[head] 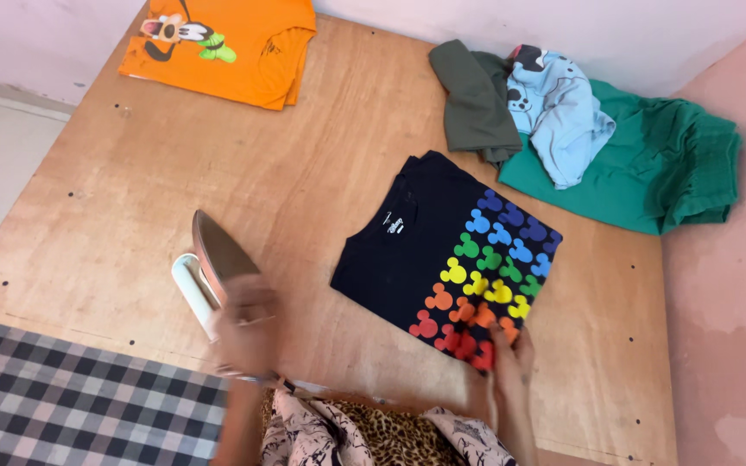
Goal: The person irons a black t-shirt with a colorful Mickey Mouse pattern on a wooden table, then folds it. The person then irons a green t-shirt. Other folded clothes are visible nearby.
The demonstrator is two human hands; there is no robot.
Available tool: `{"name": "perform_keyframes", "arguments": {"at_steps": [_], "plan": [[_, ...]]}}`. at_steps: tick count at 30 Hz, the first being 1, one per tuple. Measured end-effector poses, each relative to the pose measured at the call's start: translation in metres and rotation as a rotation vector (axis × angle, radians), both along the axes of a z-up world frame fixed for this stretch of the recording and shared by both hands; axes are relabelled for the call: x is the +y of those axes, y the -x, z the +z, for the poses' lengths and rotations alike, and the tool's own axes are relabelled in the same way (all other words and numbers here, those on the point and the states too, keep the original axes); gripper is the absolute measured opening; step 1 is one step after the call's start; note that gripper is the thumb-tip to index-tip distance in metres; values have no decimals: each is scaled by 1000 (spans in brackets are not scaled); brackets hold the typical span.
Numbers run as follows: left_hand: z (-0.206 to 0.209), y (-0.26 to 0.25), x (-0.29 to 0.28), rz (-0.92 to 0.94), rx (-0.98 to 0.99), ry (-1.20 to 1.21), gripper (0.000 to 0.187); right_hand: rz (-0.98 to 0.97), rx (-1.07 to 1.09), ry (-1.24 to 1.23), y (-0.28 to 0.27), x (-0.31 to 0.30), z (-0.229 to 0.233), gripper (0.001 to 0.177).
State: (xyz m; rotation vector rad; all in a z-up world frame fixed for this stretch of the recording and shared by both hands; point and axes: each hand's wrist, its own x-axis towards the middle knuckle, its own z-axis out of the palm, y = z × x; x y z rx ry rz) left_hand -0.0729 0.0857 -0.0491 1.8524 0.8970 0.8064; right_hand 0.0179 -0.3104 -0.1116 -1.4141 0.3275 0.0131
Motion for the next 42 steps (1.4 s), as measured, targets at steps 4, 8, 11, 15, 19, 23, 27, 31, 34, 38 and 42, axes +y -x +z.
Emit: {"name": "perform_keyframes", "arguments": {"at_steps": [4,8,11,15,19,23,27,31,34,38,42], "plan": [[18,-33,-131,-872,-30,-117,66,124,63,-168,22,48,25,34],[16,-32,-177,-1067,130,-223,69,234,24,-311,36,44,33,36],[9,-35,-178,-1033,194,-222,48,146,236,-616,36,26,34,38],[17,-30,-140,-1036,-61,-235,37,-11,563,-936,38,6,24,57],[41,-13,-93,-1131,501,-214,43,-7,409,-875,28,-3,11,35],[52,-2,-108,-1245,745,-437,88,-10,383,-588,29,5,18,28],[47,0,-187,-1250,280,-509,119,33,278,-407,46,16,35,28],[30,-8,-215,-1070,269,-280,78,172,80,-337,57,11,46,48],[32,-7,-195,-1068,252,-260,56,169,210,-467,42,-5,52,71],[65,6,-169,-1182,87,-23,49,193,593,-654,12,-5,33,87],[102,14,-140,-1290,-66,18,53,173,440,-601,-21,15,11,67]]}}
